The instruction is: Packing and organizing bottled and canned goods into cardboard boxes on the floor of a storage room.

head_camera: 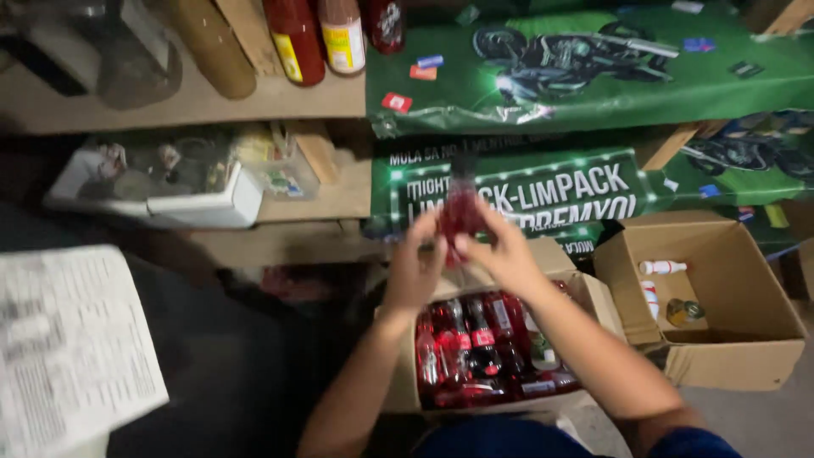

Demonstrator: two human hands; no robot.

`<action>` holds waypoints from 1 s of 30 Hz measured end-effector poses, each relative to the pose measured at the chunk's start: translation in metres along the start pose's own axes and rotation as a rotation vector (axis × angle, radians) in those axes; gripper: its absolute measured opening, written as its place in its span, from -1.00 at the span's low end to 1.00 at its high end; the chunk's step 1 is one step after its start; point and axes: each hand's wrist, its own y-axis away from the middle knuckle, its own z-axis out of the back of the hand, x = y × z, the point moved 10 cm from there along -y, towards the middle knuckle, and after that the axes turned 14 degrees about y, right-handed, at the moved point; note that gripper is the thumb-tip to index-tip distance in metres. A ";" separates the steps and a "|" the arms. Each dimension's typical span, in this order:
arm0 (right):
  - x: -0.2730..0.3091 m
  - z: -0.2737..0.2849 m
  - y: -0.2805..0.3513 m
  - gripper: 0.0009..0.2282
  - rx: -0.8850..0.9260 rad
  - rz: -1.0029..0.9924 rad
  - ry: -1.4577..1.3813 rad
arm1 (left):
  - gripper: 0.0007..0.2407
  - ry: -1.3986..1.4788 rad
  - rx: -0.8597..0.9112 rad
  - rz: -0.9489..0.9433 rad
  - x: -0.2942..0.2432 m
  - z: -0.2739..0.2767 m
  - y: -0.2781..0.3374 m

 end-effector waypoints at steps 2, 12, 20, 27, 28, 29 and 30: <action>0.051 0.020 -0.050 -0.39 -0.165 0.174 -0.048 | -0.59 -0.153 -0.004 -0.338 -0.080 0.007 -0.045; 0.073 0.040 -0.229 -0.45 -0.361 0.397 -0.003 | -0.50 -0.182 -0.072 -0.370 -0.054 0.059 -0.244; 0.060 0.038 -0.274 -0.46 -0.414 0.377 0.185 | -0.49 -0.140 -0.071 -0.384 -0.042 0.073 -0.286; 0.033 0.031 -0.296 -0.45 -0.513 0.402 0.298 | -0.52 -0.208 -0.072 -0.372 -0.048 0.079 -0.278; 0.034 0.032 -0.298 -0.44 -0.491 0.360 0.263 | -0.53 -0.211 -0.068 -0.405 -0.047 0.077 -0.280; 0.035 0.033 -0.299 -0.44 -0.469 0.319 0.228 | -0.54 -0.214 -0.065 -0.439 -0.046 0.076 -0.281; 0.035 0.033 -0.299 -0.44 -0.467 0.319 0.228 | -0.54 -0.214 -0.066 -0.439 -0.045 0.077 -0.280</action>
